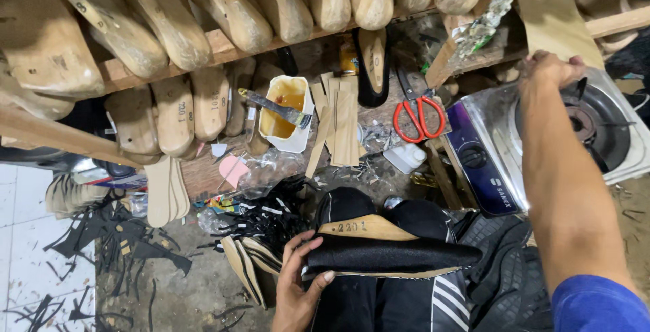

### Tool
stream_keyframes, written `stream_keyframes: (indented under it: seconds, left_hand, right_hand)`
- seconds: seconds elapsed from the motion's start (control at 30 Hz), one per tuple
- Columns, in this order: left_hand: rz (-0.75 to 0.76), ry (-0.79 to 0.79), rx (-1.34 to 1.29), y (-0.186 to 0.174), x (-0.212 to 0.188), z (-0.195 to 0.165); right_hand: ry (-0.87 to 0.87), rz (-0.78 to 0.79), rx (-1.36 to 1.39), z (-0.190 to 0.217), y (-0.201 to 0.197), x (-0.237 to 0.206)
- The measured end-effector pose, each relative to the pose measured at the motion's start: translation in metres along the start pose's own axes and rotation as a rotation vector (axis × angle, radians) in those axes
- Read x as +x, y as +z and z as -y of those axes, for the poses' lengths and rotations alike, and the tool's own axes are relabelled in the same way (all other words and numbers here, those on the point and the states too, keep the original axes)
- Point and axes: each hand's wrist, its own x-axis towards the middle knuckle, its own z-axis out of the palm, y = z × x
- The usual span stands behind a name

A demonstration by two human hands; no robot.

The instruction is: The person cuts a strip of stiffener material with scissors, then works a black shoe upper over a wooden shoe last on their lap, tucking and pressing the material and hammering it in place. They then pull the wooden last out of the shaped shoe and set it aside.

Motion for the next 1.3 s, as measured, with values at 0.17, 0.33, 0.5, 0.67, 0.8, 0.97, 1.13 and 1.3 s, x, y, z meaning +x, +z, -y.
stream_keyframes:
  seconds: [0.17, 0.33, 0.5, 0.67, 0.8, 0.97, 1.13, 1.3]
  left_hand:
    - [-0.007, -0.010, 0.024, 0.000, -0.001, -0.001]
    - [0.001, 0.032, 0.046, 0.000, 0.001, -0.007]
    - [0.029, 0.046, 0.078, 0.004, 0.011, -0.024]
    - [0.032, 0.122, 0.215, 0.010, 0.022, -0.048]
    - [0.112, 0.172, 0.500, 0.002, 0.032, -0.054]
    - [0.361, 0.062, 0.158, -0.024, 0.075, -0.026]
    - [-0.178, 0.164, 0.630, -0.018, 0.137, 0.021]
    - [-0.261, 0.544, 1.009, -0.006, 0.179, 0.049]
  right_hand:
    - [0.154, 0.289, -0.219, 0.005, 0.003, 0.005]
    - [0.210, 0.345, -0.292, 0.011, -0.010, -0.005]
    - [0.047, 0.607, -0.397, 0.027, -0.047, -0.077]
    - [-0.008, 1.079, -0.715, 0.064, -0.077, -0.210]
    - [-0.316, 1.239, -1.063, 0.099, -0.104, -0.304]
    - [-0.660, 1.193, -1.113, 0.109, -0.150, -0.381]
    - [-0.775, 1.012, -1.050, 0.099, -0.182, -0.407]
    - [-0.816, 0.983, -1.019, 0.096, -0.192, -0.413]
